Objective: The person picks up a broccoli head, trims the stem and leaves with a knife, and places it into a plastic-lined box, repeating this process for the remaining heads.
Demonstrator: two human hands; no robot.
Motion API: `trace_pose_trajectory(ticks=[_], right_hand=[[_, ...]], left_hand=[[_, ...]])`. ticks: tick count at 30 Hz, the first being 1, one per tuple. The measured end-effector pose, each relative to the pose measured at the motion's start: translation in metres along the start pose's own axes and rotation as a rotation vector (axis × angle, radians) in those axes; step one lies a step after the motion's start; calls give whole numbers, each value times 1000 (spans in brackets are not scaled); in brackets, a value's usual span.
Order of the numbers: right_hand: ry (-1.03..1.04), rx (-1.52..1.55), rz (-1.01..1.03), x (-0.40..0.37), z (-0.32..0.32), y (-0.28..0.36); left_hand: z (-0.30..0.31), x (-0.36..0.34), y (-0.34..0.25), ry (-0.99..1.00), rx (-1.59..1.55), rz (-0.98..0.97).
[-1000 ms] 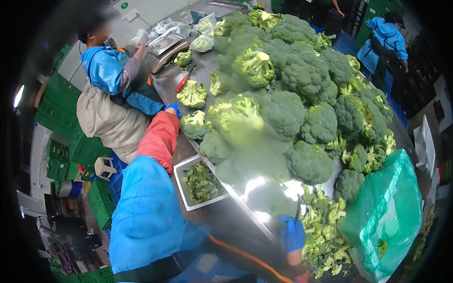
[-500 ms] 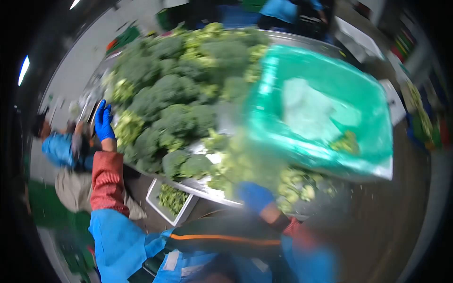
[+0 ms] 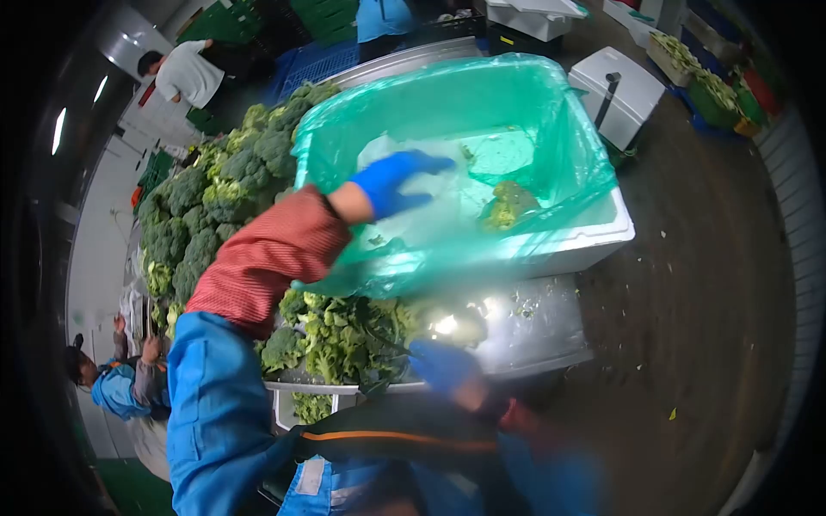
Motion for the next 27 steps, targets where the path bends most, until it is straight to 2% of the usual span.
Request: trace_pose_trajectory(ticks=[1, 3, 5, 6, 8, 9, 10, 11, 13, 14, 16, 18, 21, 23, 24, 26, 27], right_hand=[[-17, 10, -24, -2, 6, -2], [-112, 10, -14, 0, 20, 1], [-125, 59, -44, 3, 36, 5], [-123, 49, -79, 1, 36, -5], [-204, 81, -5, 2, 45, -8], [-222, 70, 21, 2, 48, -13], [-229, 54, -3, 0, 45, -22], [-234, 45, -9, 1, 48, -23], [-244, 32, -39, 0, 52, -20], [-232, 52, -34, 0, 52, -21], [-226, 19, -69, 0, 51, -25], [-235, -8, -58, 0, 50, -23], [-221, -68, -33, 1, 45, -19], [-226, -67, -54, -2, 40, -15], [-230, -65, -65, -2, 36, -13], [-254, -36, -26, -5, 28, -10], [-259, -23, -7, -7, 24, -8]], left_hand=[[-25, 24, 0, 31, 217, -196], [-64, 70, -17, 202, 432, -338], [-109, 103, -25, 426, 572, -230], [-129, 114, -21, 485, 560, -233], [-170, 132, -12, 508, 699, -305], [-193, 139, -4, 555, 690, -281], [-231, 149, 21, 525, 506, -140], [-256, 156, 31, 473, 474, -14], [-253, 157, 36, 533, 461, 51], [-216, 155, 8, 607, 497, 124], [-215, 152, 14, 453, 369, 502], [-198, 141, 11, 375, 389, 519], [-170, 127, 9, 411, 516, 303], [-140, 108, 9, 402, 443, 246], [-112, 94, 6, 353, 314, 294], [-105, 93, 44, 255, 228, 347], [-76, 81, 38, 174, 81, 485]])
Point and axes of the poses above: each hand's wrist, its own x-axis towards the middle knuckle, its own z-axis out of the back of the hand, y = z × x, the point moved 2 cm from there along x, towards the middle knuckle, and after that the axes turned 9 degrees about x, right-handed, at the moved point
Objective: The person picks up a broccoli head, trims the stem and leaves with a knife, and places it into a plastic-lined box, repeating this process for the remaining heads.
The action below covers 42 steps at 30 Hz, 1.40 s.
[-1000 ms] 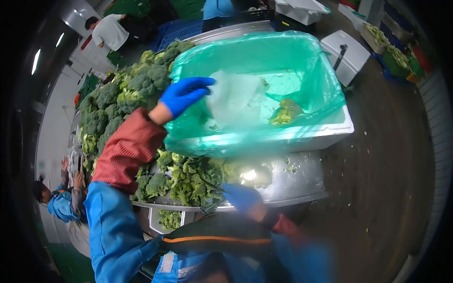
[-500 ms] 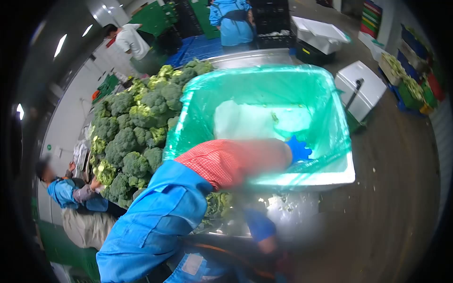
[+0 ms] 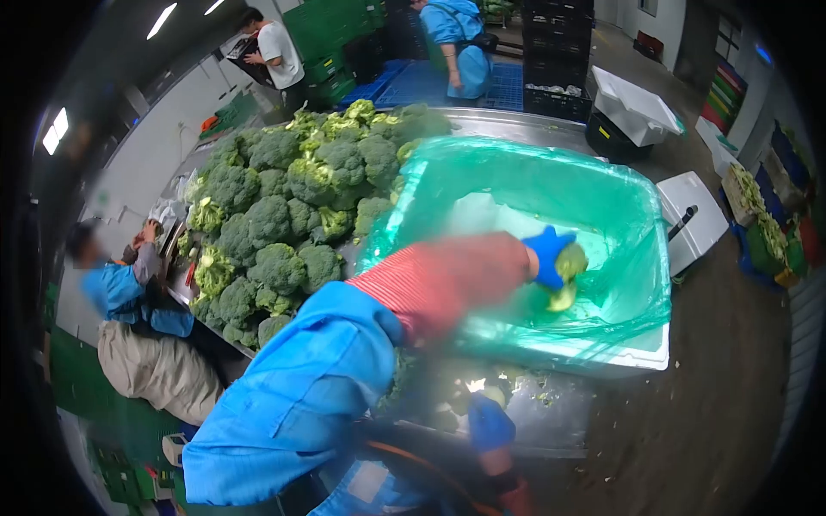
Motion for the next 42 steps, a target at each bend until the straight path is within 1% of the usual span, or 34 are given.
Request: trace_pose_trajectory(ticks=[1, 2, 3, 5, 6, 7, 8, 9, 10, 11, 13, 14, 15, 16, 18, 21, 22, 23, 24, 26, 27, 28, 30, 31, 34, 37, 39, 42], right_hand=[[29, 6, -31, -3, -4, 2], [60, 13, -61, -5, -9, 4], [91, 21, -89, -7, -15, 7], [148, -16, -66, -7, -29, 9], [171, -33, -54, -5, -36, 13], [190, 21, -123, -3, -41, 20], [194, 36, -74, 2, -47, 25], [192, 52, -32, 6, -53, 27], [187, 65, 4, 8, -59, 32], [214, 81, 4, 13, -64, 40], [249, 133, 25, 22, -78, 48], [249, 104, 52, 26, -85, 55], [291, 104, 1, 31, -89, 71], [334, 105, -50, 35, -93, 86], [347, 71, 86, 41, -111, 81], [330, 54, 277, 51, -133, 87], [315, 50, 334, 54, -138, 90], [397, 84, 175, 57, -137, 96], [370, 69, 201, 60, -139, 100], [305, 40, 255, 67, -146, 108], [243, -10, 365, 70, -149, 112], [229, -47, 389, 72, -150, 117], [201, -123, 436, 76, -148, 132], [155, -118, 481, 77, -148, 139], [182, -145, 514, 77, -146, 138], [197, -271, 606, 75, -128, 174], [179, -318, 538, 74, -133, 152], [179, -391, 454, 75, -125, 135]], left_hand=[[27, -19, 3, -58, -180, 116], [34, -20, 24, -213, -281, 107], [44, -20, 47, -315, -469, 18], [55, -26, 89, -490, -983, -166], [91, -78, 78, -398, -1126, -10], [127, -140, 65, -294, -1266, 147], [125, -153, 88, -274, -1431, 60], [135, -190, 93, -211, -1553, -29], [132, -216, 112, -199, -1628, -22], [137, -251, 110, -275, -1609, -61], [126, -309, 133, -221, -1676, 13], [117, -336, 140, -261, -1671, 75], [99, -360, 155, -286, -1791, 191], [78, -384, 173, -324, -1828, 312], [58, -420, 180, -403, -1720, 298], [24, -453, 183, -513, -1736, 454], [15, -458, 182, -540, -1700, 467], [6, -460, 181, -561, -1663, 477], [-1, -462, 179, -579, -1623, 485], [-13, -462, 173, -612, -1567, 590], [-19, -462, 172, -619, -1517, 630], [-26, -463, 172, -625, -1463, 668], [-35, -460, 169, -607, -1520, 636], [-38, -459, 167, -598, -1539, 629], [-37, -454, 155, -598, -1505, 569], [-26, -449, 141, -571, -1469, 511], [-18, -448, 132, -554, -1464, 493], [-17, -452, 135, -562, -1555, 443]])
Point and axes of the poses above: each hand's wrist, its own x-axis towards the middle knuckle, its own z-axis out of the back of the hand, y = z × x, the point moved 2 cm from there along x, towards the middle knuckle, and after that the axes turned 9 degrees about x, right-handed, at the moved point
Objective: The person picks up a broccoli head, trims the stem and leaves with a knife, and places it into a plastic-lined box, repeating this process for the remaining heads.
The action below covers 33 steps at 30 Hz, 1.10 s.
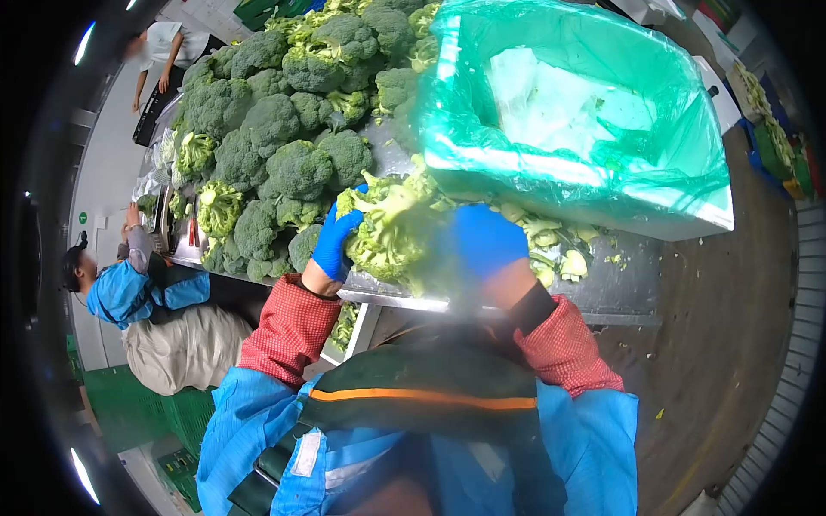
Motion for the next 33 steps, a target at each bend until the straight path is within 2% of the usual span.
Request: trace_pose_trajectory(ticks=[1, 4, 5, 6, 8, 10, 12, 15, 16, 18, 19, 21, 25, 26, 28, 30, 32, 33], right_hand=[[16, -17, -62, -12, -14, -21], [36, -92, -243, -42, -14, -51], [-31, -58, -216, -43, -15, -54], [-90, -19, -189, -45, -17, -55], [-144, 94, -141, -48, -21, -43], [-163, 212, -69, -21, -13, -13], [-60, 164, 2, 1, 4, 22], [74, -91, 210, 18, -2, 34], [27, -64, 243, 19, -3, 34], [-69, -9, 312, 19, -7, 32], [-54, 16, 309, 17, -7, 33], [-28, 31, 309, 11, -11, 32], [-57, 305, 303, 7, -18, 28], [-33, 390, 265, 5, -22, 23], [16, 558, 184, 0, -30, 14], [-38, 1018, -364, 8, -22, 16], [-32, 1077, -521, 10, -24, 14], [-3, 921, -396, 5, -28, 10]], left_hand=[[-3, -5, -3, -69, 106, -27], [17, -9, -13, -26, -61, -202], [19, -14, -24, -47, -42, -198], [25, -14, -31, -78, 189, -276], [27, -12, -21, -146, 145, -169], [31, -1, -7, -171, 210, -160], [22, 0, -2, -149, 231, -69], [14, 8, 8, -128, 361, 72], [14, 8, 10, -115, 349, 100], [22, 7, 21, -72, 158, 101], [46, 18, 42, 1, 114, 95], [47, 16, 32, 132, 684, -196], [25, -1, 13, 28, 554, 126], [22, -2, 12, -36, 504, 223], [20, -2, 14, -18, 516, 230], [21, 0, 22, -38, 571, 247], [36, 9, 36, 38, 470, 230], [37, 10, 33, 64, 434, 262]])
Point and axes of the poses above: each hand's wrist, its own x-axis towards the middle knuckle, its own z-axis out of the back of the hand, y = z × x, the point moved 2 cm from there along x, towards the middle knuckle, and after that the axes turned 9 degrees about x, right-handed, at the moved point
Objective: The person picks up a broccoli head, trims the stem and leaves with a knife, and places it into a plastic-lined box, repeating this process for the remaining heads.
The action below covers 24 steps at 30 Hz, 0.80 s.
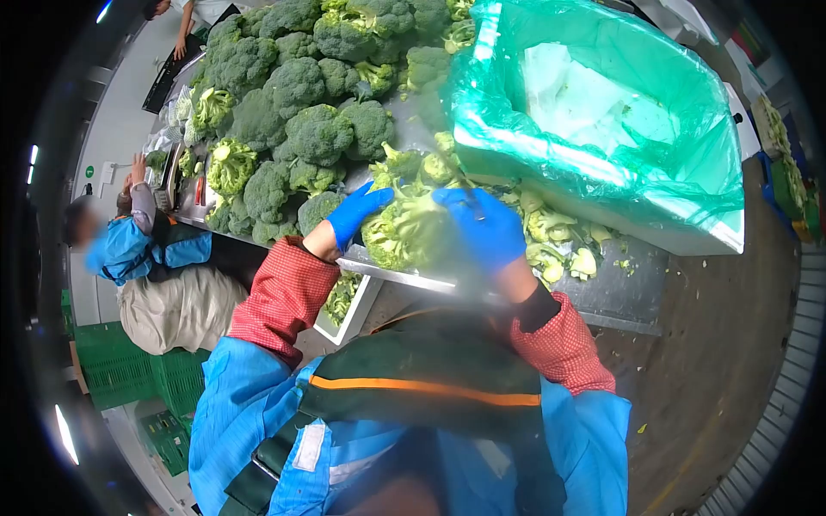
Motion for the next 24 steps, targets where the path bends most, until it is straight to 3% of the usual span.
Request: trace_pose_trajectory(ticks=[1, 3, 5, 8, 11, 12, 15, 17, 19, 21, 24], right_hand=[[48, -164, 103, -3, 2, -4], [189, -132, -78, -1, 3, 7], [156, 10, -130, 2, -5, 10], [-12, 35, -337, 7, -12, 0], [-184, 441, -289, 4, -27, -17], [-173, 372, -280, 5, -28, -28], [-88, 248, -299, 5, -29, -37], [24, 276, -367, 1, -18, -28], [89, -380, 310, -1, 5, -42], [58, -653, 525, -8, 19, -14], [241, -969, 370, -21, 27, 7]], left_hand=[[2, -1, -2, 37, -33, 26], [-1, -10, -17, 40, 15, 23], [-10, -31, -44, 29, 16, -45], [-14, -38, -46, 177, -451, -156], [-21, -39, -28, -47, -33, -494], [-26, -36, -21, -133, 73, -595], [-24, -32, -6, -256, 71, -414], [-7, -27, -8, -242, 126, -437], [7, -26, -18, -187, 13, -368], [25, -29, -31, -268, 320, -371], [37, -31, -54, -310, 674, -289]])
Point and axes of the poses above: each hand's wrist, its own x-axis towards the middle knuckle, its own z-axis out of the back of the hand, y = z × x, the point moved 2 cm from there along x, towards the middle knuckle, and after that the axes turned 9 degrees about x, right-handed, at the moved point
